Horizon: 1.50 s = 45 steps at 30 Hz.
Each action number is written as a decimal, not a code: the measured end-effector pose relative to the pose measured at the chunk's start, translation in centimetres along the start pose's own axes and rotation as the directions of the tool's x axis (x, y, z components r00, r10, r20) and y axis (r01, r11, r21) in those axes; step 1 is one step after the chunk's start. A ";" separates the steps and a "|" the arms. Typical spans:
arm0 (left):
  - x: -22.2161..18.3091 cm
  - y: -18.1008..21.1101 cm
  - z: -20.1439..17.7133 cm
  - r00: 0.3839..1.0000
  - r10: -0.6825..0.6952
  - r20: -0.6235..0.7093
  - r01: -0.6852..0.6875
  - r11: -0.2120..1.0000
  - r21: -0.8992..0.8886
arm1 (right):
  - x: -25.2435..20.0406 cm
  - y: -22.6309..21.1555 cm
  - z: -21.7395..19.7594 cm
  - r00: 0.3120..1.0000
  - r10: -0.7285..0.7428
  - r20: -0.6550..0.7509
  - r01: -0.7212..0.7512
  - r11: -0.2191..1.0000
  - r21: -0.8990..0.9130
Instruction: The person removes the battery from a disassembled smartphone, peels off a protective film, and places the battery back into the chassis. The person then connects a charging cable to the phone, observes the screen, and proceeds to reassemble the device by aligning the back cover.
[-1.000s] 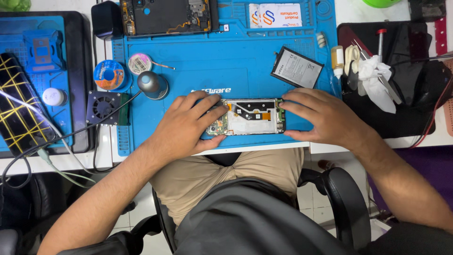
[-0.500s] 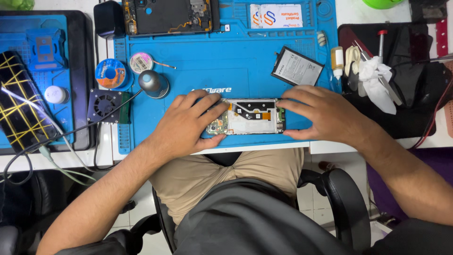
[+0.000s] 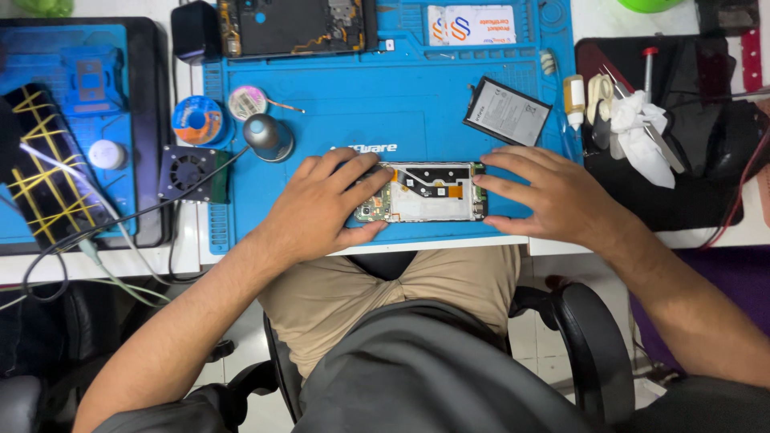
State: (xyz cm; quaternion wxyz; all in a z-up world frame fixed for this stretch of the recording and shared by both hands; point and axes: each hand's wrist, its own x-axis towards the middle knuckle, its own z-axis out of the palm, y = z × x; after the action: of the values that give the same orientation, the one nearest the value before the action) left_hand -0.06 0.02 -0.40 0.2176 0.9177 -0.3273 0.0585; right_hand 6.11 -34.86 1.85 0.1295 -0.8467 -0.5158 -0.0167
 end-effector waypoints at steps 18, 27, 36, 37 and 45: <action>-0.3 -0.1 0.0 0.998 -0.031 -0.055 0.025 0.993 -0.119 | 3.2 4.5 -2.5 0.959 0.283 -0.035 -0.277 0.953 0.119; -0.4 -0.1 0.1 0.998 -0.035 -0.045 0.030 0.994 -0.106 | 3.8 -2.2 -0.6 0.999 -0.023 -0.024 0.028 0.968 0.250; -0.3 0.0 0.0 0.998 -0.038 -0.045 0.033 0.994 -0.106 | 4.4 -2.4 -0.1 0.990 -0.133 -0.052 0.141 0.971 0.192; -0.3 0.0 0.0 0.998 -0.037 -0.048 0.032 0.994 -0.104 | 4.4 -2.4 0.1 0.991 -0.119 -0.056 0.128 0.969 0.213; -0.3 0.0 0.2 0.998 -0.047 -0.040 0.042 0.993 -0.112 | 4.8 -2.7 0.7 0.992 -0.100 -0.074 0.116 0.958 0.262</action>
State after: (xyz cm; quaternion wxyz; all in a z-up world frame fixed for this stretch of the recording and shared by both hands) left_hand -0.28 0.11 -0.64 0.2762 0.9098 -0.3048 0.0547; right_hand 5.89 -29.35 2.48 0.2561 -0.7913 -0.5548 0.0199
